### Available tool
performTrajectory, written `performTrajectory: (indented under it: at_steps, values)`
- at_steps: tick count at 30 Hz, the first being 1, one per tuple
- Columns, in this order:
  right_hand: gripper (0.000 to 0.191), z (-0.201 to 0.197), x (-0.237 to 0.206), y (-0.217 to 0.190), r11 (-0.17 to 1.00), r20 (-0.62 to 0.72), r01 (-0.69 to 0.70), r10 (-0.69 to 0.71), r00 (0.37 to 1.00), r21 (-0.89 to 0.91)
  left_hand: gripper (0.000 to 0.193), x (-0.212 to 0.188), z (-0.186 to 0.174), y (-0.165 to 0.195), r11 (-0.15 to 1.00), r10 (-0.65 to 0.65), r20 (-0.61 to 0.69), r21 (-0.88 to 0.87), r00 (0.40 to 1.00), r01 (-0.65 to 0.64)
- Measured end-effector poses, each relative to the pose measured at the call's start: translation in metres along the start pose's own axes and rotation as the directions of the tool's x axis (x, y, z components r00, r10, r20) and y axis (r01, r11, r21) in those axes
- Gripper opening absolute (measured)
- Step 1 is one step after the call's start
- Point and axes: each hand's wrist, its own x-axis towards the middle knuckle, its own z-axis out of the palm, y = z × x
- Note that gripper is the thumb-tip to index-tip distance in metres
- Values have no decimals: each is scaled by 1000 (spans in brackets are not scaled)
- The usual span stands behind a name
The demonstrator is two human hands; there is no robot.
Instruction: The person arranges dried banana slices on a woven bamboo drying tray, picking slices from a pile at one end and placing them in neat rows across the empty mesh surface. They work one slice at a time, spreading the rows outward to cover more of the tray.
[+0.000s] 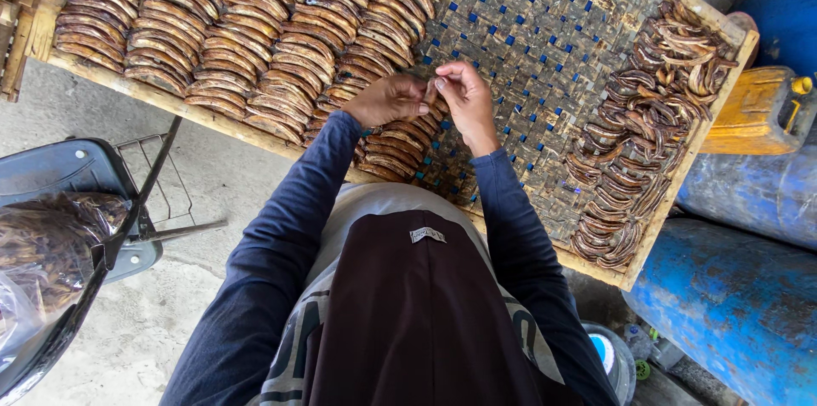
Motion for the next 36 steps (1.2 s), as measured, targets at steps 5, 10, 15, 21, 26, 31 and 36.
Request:
performTrajectory:
  at_steps: [5, 10, 15, 21, 26, 31, 36]
  values:
    - [27, 10, 6, -31, 998, 11, -30, 30, 999, -64, 25, 10, 4, 20, 975, -86, -110, -213, 990, 61]
    - [31, 14, 0, -30, 888, 205, -311, 253, 946, 338, 21, 21, 3, 26, 920, -70, -318, -388, 946, -63]
    - [22, 3, 0, 3, 922, -45, -343, 356, 933, 182, 12, 17, -9, -1, 974, -16, -520, 185, 854, 131]
    - [15, -3, -3, 35, 921, -118, -61, 16, 993, -385, 19, 14, 9, -22, 791, 74, -567, 534, 820, 298]
    - [14, 4, -10, 37, 816, -143, 45, -154, 978, -576, 19, 12, 20, -20, 614, 312, -509, 752, 802, 239]
    - [13, -5, -24, 41, 791, -183, 6, -149, 972, -612, 18, 6, 18, -17, 627, 303, -494, 747, 815, 219]
    - [10, -75, -59, 54, 786, -305, 22, -266, 914, -618, 13, 0, 21, -9, 617, 411, -455, 776, 790, 126]
